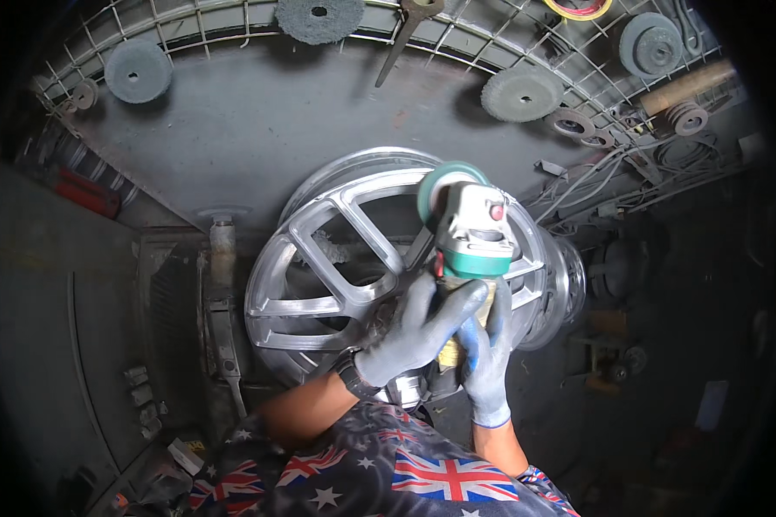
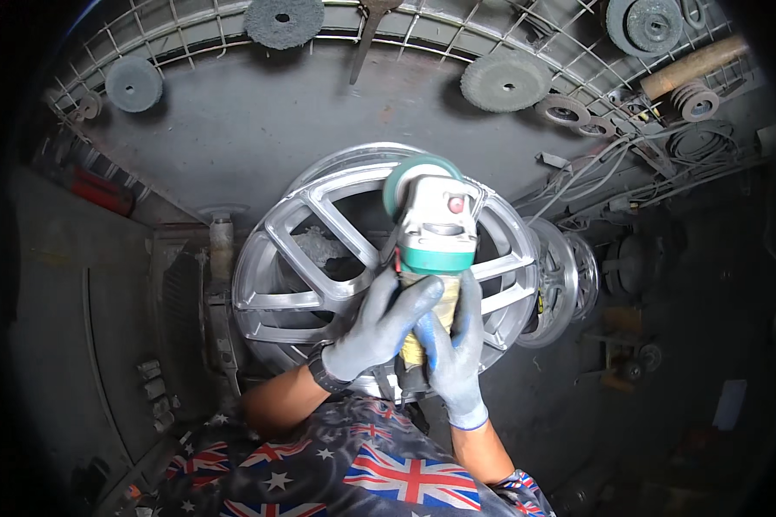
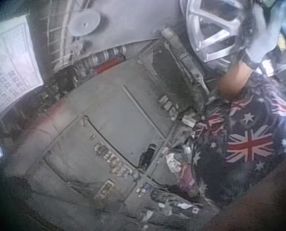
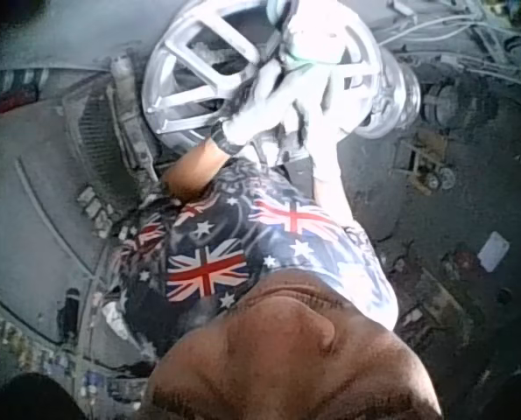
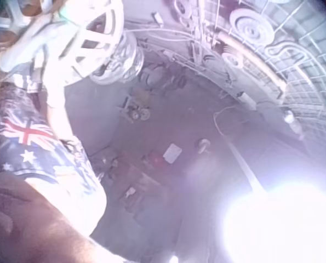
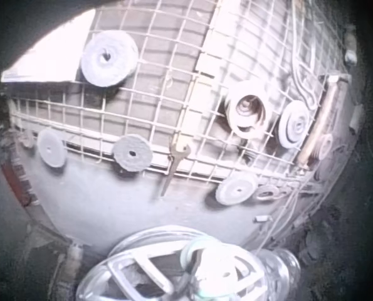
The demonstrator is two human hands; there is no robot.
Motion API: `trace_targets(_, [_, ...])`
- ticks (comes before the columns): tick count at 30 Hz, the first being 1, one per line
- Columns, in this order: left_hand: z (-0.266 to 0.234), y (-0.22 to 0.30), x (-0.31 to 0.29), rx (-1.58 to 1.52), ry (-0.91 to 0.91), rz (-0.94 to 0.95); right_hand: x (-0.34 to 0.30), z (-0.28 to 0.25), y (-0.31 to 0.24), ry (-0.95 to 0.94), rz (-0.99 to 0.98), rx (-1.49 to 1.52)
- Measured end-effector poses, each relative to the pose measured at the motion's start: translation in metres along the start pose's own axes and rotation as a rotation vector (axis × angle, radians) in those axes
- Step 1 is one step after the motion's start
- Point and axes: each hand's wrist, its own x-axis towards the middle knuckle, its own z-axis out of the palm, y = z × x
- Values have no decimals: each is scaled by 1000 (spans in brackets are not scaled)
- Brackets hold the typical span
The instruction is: The person uses a metal file to manually smooth the edges of a silver car wheel rim. They then switch to a handheld power polisher with a buffing pad to polish the face of the wheel, moving the tool systematically across the spokes and outer rim.
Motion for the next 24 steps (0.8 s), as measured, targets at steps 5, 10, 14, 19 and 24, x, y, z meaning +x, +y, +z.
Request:
trace_targets(5, [0, 6, 0, -36, 49, -23, 2, 5, -7, -18, -11, -1])
trace_targets(10, [1, 8, 0, -13, 63, -36, 2, -2, 1, 12, -4, -95])
trace_targets(14, [-7, 3, -4, 164, 60, 75, 2, 8, -6, -9, -31, -1])
trace_targets(19, [-5, 5, -4, 115, 37, 67, -3, 2, 3, 17, -19, -64])
trace_targets(24, [-8, 11, -5, 159, 43, 96, 0, 9, -5, -9, -48, 2])
